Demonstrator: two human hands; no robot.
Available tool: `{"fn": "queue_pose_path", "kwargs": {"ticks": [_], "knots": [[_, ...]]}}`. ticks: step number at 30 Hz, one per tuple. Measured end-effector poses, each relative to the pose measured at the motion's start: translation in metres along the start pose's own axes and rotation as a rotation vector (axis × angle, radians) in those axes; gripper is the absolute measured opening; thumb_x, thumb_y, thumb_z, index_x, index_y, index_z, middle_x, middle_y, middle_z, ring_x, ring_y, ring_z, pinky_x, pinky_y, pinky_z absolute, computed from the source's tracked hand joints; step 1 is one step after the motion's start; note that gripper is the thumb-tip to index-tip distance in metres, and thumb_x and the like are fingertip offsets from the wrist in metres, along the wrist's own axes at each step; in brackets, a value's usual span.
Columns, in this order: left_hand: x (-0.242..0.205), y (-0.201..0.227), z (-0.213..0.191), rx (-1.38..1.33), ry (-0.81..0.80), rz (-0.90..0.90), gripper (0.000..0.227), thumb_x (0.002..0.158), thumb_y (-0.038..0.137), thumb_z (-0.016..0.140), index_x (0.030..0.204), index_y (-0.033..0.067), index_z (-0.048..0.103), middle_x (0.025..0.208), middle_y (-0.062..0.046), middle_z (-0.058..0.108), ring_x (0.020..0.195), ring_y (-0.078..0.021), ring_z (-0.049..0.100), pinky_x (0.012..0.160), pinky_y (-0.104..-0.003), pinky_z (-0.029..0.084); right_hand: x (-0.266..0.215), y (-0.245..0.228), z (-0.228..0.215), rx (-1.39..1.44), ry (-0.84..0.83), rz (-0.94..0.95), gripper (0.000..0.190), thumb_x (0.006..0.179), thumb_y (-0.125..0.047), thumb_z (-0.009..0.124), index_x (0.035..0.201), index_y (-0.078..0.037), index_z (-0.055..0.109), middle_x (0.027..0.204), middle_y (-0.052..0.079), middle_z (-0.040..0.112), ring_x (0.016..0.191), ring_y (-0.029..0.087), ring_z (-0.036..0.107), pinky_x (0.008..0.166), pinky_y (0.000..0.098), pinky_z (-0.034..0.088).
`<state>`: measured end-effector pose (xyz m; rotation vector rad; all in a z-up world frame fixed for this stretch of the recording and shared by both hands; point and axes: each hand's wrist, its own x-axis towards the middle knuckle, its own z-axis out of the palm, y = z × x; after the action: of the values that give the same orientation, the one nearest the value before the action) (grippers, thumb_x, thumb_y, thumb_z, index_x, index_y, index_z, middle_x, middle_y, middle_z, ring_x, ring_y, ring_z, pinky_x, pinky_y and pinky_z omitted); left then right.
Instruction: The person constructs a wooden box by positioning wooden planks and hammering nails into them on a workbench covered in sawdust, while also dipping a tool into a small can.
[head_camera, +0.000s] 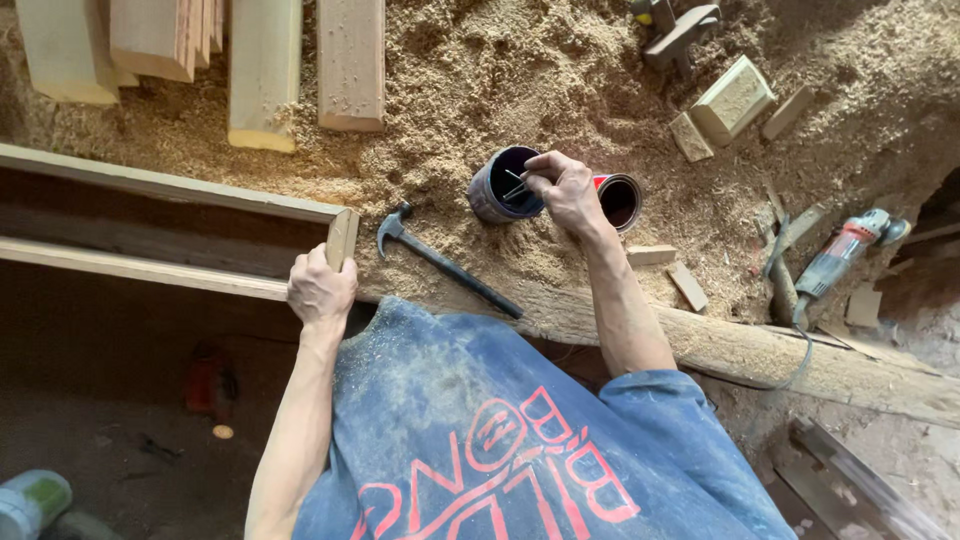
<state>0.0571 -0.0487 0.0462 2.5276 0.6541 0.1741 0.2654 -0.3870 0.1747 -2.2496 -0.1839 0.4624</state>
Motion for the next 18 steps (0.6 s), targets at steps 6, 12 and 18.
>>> {"fn": "queue_pose_path", "kwargs": {"ticks": [6, 12, 18], "knots": [[-0.007, 0.001, -0.003, 0.005, 0.032, 0.021, 0.038, 0.084, 0.024, 0.075, 0.115, 0.0024, 0.074, 0.098, -0.025, 0.071, 0.086, -0.0407, 0.07, 0.074, -0.051, 0.058, -0.012, -0.006, 0.002, 0.03, 0.067, 0.099, 0.024, 0.093, -0.01, 0.071, 0.115, -0.002, 0.069, 0.105, 0.014, 0.076, 0.086, 0.019, 0.075, 0.076, 0.0309, 0.065], [-0.007, -0.001, 0.001, 0.035, 0.062, 0.009, 0.036, 0.084, 0.026, 0.077, 0.111, 0.0041, 0.074, 0.1, -0.023, 0.072, 0.088, -0.04, 0.071, 0.077, -0.05, 0.058, -0.013, -0.015, -0.005, 0.006, 0.097, -0.019, 0.03, 0.087, -0.015, 0.081, 0.111, 0.0, 0.071, 0.101, 0.014, 0.077, 0.087, 0.019, 0.074, 0.077, 0.0311, 0.063], [-0.011, -0.01, -0.002, 0.003, 0.016, -0.01, 0.038, 0.085, 0.03, 0.079, 0.114, 0.0062, 0.074, 0.101, -0.021, 0.071, 0.088, -0.0379, 0.07, 0.075, -0.049, 0.058, -0.009, 0.03, -0.03, 0.071, 0.278, 0.22, 0.027, 0.096, -0.025, 0.066, 0.107, -0.002, 0.073, 0.095, 0.014, 0.075, 0.081, 0.023, 0.074, 0.068, 0.035, 0.064]]}}
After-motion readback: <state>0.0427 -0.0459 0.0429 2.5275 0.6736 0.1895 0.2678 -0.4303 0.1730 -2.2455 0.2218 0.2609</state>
